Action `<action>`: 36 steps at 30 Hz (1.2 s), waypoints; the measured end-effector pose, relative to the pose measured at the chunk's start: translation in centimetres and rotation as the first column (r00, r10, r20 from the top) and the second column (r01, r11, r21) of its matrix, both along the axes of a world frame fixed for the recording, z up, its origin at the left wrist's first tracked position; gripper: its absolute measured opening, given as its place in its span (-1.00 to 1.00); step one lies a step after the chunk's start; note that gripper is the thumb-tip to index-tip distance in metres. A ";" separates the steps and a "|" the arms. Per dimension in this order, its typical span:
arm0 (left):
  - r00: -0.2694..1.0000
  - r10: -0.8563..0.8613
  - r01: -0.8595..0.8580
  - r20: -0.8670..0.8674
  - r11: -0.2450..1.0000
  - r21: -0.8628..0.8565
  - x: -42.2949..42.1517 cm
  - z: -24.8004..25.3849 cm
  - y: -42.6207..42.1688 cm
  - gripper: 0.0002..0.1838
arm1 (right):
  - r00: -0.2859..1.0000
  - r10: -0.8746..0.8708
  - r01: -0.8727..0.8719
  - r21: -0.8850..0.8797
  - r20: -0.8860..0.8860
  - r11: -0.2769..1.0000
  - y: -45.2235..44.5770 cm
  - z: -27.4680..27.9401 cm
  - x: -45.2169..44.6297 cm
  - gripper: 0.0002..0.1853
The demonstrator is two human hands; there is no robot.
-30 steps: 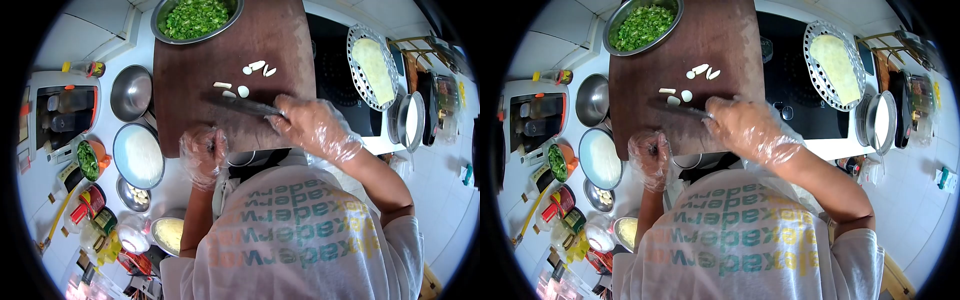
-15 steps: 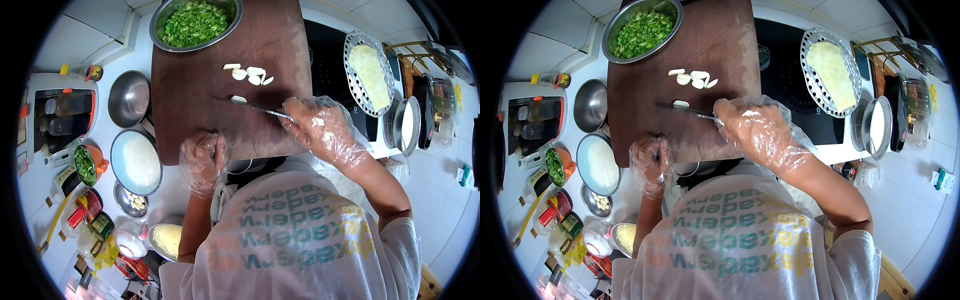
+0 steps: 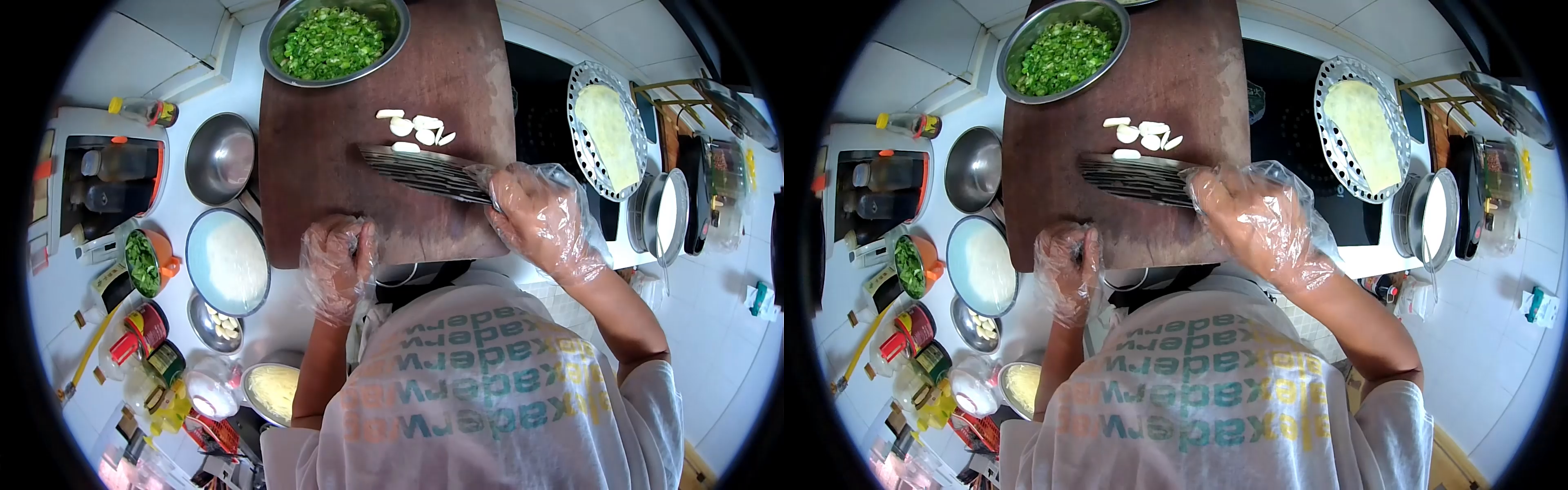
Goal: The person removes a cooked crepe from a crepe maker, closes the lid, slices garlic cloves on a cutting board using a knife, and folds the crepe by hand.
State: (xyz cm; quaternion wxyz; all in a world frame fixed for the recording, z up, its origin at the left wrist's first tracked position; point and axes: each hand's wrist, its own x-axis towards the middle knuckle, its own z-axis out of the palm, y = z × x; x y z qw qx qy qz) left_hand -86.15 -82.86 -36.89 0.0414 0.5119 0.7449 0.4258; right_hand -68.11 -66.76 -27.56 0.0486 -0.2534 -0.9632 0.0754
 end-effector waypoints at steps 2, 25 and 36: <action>1.000 0.015 -0.015 -0.011 1.000 0.003 0.0 0.1 -0.1 -0.87 | 0.999 0.037 -0.037 0.048 -0.008 0.998 0.0 -0.2 0.3 -0.65; 0.955 -0.288 0.289 0.073 0.957 -0.001 -4.2 4.1 8.3 -0.85 | 0.963 0.238 -0.268 0.402 0.126 0.876 2.4 0.0 1.2 -0.68; 0.942 0.271 -0.314 0.196 0.920 0.235 -8.1 5.1 -5.9 -0.80 | 0.970 -0.140 0.202 -0.336 0.201 0.920 -2.0 0.9 -0.1 -0.82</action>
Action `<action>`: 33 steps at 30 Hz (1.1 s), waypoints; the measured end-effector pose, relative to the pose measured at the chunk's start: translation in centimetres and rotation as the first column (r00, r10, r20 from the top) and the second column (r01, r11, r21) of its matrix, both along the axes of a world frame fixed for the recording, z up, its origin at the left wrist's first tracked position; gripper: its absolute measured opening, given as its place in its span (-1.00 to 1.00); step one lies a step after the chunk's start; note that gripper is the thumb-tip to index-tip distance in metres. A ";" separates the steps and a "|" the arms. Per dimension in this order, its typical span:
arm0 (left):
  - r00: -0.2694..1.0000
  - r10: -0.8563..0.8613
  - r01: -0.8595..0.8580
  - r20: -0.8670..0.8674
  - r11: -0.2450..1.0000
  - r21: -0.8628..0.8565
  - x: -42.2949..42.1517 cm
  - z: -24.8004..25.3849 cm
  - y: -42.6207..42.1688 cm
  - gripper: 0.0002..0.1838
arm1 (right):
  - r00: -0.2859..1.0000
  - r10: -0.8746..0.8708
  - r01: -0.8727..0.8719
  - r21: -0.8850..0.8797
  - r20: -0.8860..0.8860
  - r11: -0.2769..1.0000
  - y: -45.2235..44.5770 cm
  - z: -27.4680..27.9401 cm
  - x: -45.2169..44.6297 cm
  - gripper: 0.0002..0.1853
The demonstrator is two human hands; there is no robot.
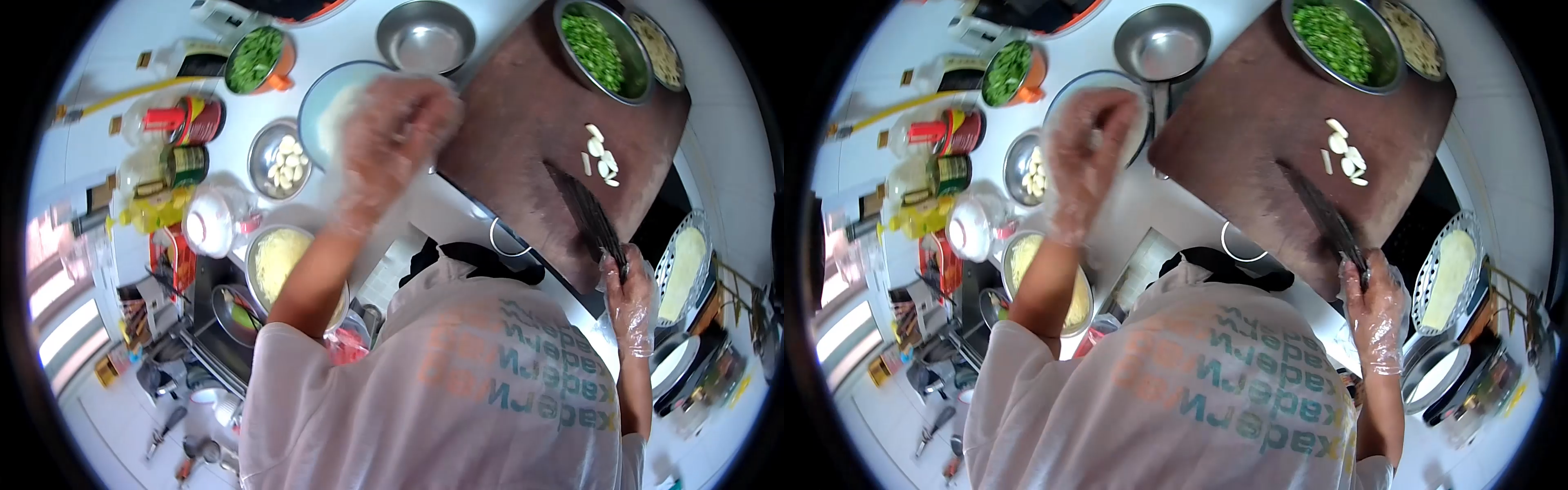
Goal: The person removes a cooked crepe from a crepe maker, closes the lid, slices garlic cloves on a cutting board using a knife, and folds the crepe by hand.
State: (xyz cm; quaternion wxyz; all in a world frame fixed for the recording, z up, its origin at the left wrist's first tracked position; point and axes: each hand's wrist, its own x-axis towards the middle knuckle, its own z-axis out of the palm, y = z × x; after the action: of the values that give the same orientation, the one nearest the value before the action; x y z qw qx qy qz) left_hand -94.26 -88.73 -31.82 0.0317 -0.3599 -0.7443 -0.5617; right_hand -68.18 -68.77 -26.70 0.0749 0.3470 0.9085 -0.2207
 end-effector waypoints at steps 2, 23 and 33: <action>0.973 0.215 -0.208 0.078 0.974 -0.092 -1.6 1.3 -3.6 -0.84 | 0.999 0.023 -0.023 0.006 -0.023 1.000 0.1 -0.2 0.0 -0.80; 0.959 0.109 -0.281 -0.261 0.266 -0.922 -9.3 -12.5 -18.1 -0.79 | 1.000 0.000 0.002 0.103 -0.012 0.995 -1.2 -0.5 0.1 -0.79; 0.887 0.380 -0.445 -0.262 0.554 -0.703 -9.9 -11.9 -20.1 -0.67 | 0.998 0.003 0.002 0.077 -0.064 0.997 -1.1 -0.6 0.3 -0.81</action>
State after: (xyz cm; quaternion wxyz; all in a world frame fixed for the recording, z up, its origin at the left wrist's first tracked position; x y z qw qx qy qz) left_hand -104.19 -108.79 -43.77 0.0416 -0.1778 -0.9688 -0.1678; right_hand -67.86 -69.90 -27.32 0.0321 0.3421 0.9184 -0.1963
